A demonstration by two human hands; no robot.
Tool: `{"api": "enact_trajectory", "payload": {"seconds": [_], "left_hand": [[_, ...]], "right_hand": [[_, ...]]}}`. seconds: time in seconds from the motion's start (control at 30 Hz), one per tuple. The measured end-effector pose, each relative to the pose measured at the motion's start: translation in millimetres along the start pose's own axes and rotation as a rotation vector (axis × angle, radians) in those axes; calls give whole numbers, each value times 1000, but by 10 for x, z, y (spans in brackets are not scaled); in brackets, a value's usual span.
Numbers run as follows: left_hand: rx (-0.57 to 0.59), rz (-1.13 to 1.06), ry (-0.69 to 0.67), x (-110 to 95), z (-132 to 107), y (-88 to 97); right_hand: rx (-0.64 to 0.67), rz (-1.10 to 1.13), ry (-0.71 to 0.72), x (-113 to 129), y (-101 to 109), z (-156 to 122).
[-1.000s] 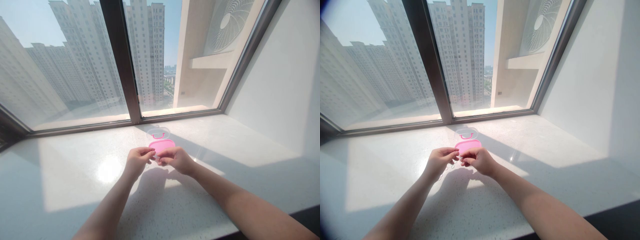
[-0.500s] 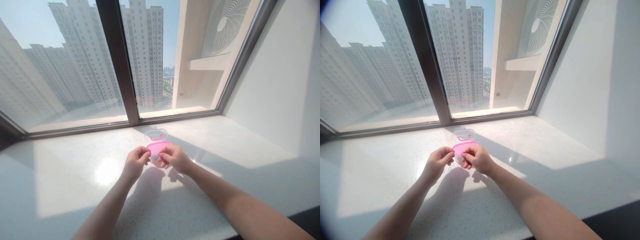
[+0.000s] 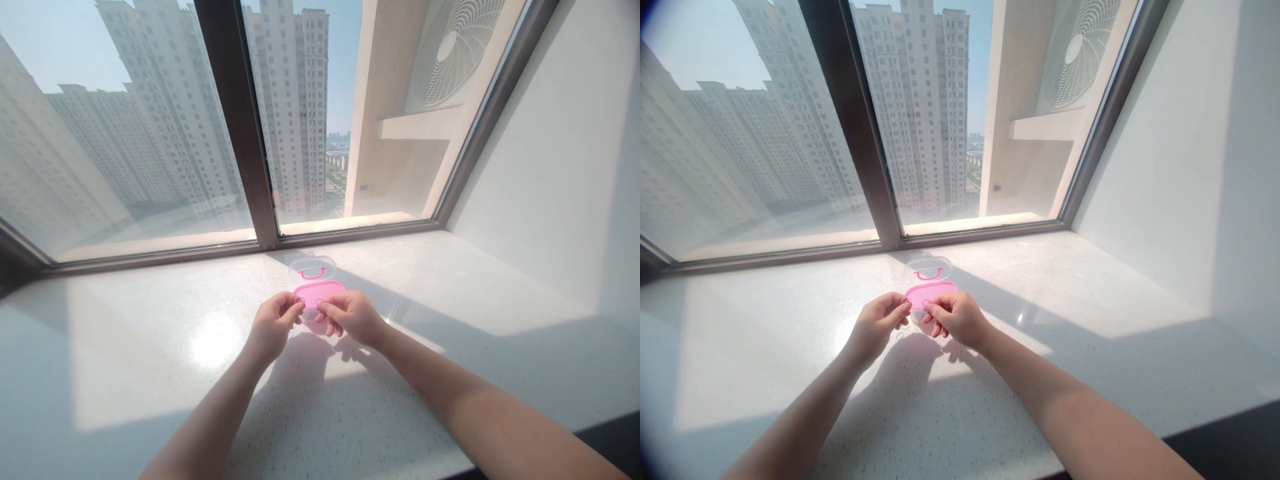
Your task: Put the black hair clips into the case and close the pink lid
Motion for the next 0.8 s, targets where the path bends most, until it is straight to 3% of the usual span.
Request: {"api": "enact_trajectory", "payload": {"seconds": [0.8], "left_hand": [[21, -46, -1, 15, -32, -15]], "right_hand": [[-71, 49, 22, -20, 72, -2]]}}
Point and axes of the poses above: each hand's wrist, its own z-axis towards the middle knuckle, its own y-axis out of the back of the hand, x = y × z, the point moved 7 cm from there along z, towards the middle knuckle, and after that the axes turned 5 degrees about -z, right-handed, at the moved point
